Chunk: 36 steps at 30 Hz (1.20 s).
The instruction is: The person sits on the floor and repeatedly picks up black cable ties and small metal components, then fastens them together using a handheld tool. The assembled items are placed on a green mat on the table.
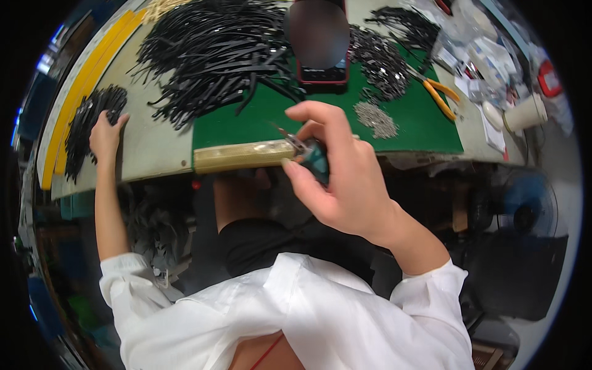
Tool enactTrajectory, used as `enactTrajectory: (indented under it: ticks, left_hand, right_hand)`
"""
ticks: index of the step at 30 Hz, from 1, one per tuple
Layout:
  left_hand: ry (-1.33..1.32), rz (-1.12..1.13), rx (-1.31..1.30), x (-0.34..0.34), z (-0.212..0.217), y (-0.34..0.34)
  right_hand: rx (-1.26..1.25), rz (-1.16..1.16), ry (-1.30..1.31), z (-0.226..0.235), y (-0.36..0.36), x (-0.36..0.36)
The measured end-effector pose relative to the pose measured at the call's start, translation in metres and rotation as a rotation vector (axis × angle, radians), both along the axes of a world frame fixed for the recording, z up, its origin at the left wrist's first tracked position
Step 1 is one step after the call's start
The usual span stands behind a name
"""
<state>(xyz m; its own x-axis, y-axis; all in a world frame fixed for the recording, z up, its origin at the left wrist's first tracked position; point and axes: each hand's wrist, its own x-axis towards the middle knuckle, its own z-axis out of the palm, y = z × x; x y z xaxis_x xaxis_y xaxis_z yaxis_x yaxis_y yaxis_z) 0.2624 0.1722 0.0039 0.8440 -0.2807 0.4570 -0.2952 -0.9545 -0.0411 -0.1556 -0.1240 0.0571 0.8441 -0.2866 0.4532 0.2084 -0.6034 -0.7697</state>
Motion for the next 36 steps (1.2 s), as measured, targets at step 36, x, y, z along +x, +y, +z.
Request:
enactTrajectory:
  ticks: [36]
  left_hand:
    - [-0.185,-1.116,0.249,-0.153,0.02,-0.232]
  right_hand:
    - [0.158,-0.258,0.264,-0.017,-0.039,-0.045]
